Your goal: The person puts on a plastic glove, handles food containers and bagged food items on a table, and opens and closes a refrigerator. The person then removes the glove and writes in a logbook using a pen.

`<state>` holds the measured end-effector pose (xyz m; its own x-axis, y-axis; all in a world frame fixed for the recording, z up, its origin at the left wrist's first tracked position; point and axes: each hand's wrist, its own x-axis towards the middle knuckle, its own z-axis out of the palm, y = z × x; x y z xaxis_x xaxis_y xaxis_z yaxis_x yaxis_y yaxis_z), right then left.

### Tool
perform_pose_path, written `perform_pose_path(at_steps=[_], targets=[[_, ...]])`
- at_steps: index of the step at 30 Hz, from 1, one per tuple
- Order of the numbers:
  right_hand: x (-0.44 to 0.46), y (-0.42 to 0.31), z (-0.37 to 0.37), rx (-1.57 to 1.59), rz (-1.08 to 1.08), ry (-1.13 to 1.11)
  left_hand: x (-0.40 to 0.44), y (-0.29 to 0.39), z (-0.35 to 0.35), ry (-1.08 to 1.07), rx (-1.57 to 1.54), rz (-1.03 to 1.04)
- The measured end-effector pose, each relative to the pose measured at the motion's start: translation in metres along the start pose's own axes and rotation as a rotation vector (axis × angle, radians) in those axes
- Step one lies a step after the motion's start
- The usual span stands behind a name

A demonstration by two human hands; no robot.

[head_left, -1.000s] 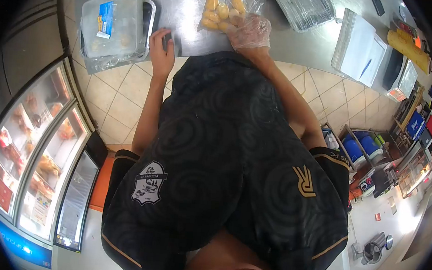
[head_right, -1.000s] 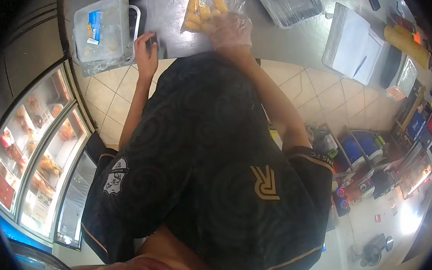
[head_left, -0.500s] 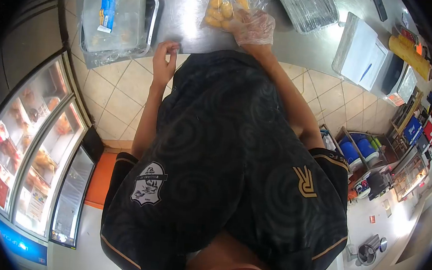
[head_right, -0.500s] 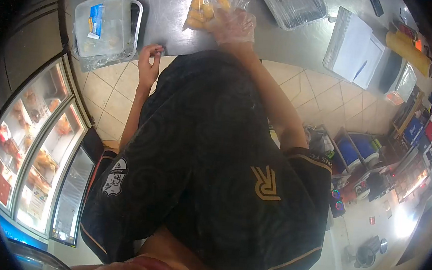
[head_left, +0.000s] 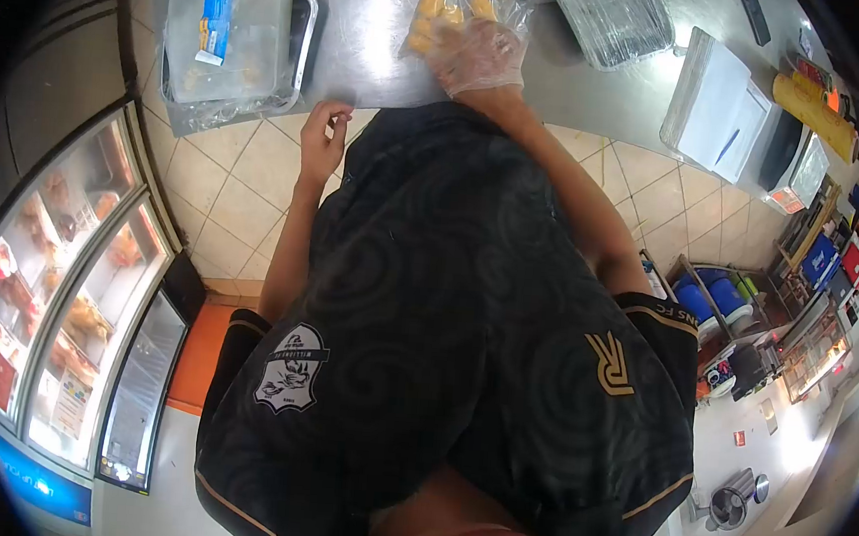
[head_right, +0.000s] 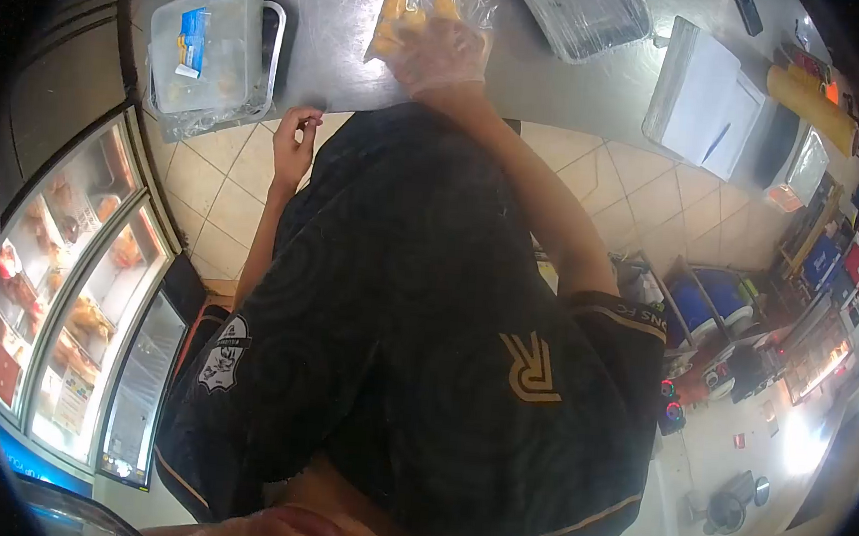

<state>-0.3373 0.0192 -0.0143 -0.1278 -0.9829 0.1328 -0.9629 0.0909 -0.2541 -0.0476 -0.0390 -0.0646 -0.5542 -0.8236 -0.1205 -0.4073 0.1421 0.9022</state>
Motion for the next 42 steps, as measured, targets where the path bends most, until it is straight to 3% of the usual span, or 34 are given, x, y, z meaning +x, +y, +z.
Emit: perform_pose_path(at_steps=[2, 5, 8, 11, 14, 17, 20, 24, 26, 28, 30, 32, 35, 38, 41, 42], targets=[[0.006, -0.007, -0.01, -0.057, 0.023, -0.192, -0.004, -0.004, -0.003, -0.013, 0.02, -0.007], [-0.009, 0.004, 0.023, 0.086, -0.095, 0.036, -0.012, -0.009, -0.007, -0.023, 0.028, -0.041], [-0.009, -0.007, 0.024, 0.053, 0.022, -0.105, -0.021, -0.022, -0.008, -0.029, 0.045, -0.111], [-0.004, -0.004, 0.017, 0.06, -0.014, -0.166, -0.031, -0.035, -0.006, -0.012, 0.044, -0.154], [0.022, 0.0, 0.001, -0.079, -0.111, -0.369, -0.037, -0.045, -0.007, -0.01, 0.063, -0.168], [0.028, 0.006, 0.02, -0.164, -0.055, -0.19, -0.04, -0.052, -0.008, -0.014, 0.074, -0.169], [0.04, 0.005, 0.027, 0.057, 0.25, -0.22, -0.044, -0.06, -0.01, -0.015, 0.073, -0.183], [0.028, 0.013, 0.003, 0.01, 0.24, 0.039, -0.051, -0.075, -0.012, 0.004, 0.065, -0.221], [0.011, 0.023, 0.024, 0.028, 0.398, 0.166, -0.054, -0.079, -0.011, 0.005, 0.065, -0.242], [0.005, 0.034, 0.049, -0.078, 0.418, -0.032, -0.052, -0.082, -0.009, -0.001, 0.06, -0.265], [0.012, 0.031, 0.037, -0.085, 0.434, -0.078, -0.051, -0.084, -0.006, -0.009, 0.048, -0.294], [0.027, 0.018, 0.018, 0.012, 0.441, 0.031, -0.048, -0.086, -0.003, -0.01, 0.041, -0.269], [0.037, 0.016, 0.035, -0.204, 0.16, 0.122, -0.045, -0.085, -0.002, -0.023, 0.052, -0.275], [0.059, 0.018, 0.035, 0.038, 0.385, -0.302, -0.047, -0.083, 0.0, -0.023, 0.036, -0.291], [0.053, 0.026, 0.05, -0.077, 0.365, -0.048, -0.048, -0.085, -0.002, -0.021, 0.064, -0.282], [0.054, 0.029, 0.045, -0.032, 0.439, -0.082, -0.05, -0.085, -0.003, -0.022, 0.072, -0.275]])
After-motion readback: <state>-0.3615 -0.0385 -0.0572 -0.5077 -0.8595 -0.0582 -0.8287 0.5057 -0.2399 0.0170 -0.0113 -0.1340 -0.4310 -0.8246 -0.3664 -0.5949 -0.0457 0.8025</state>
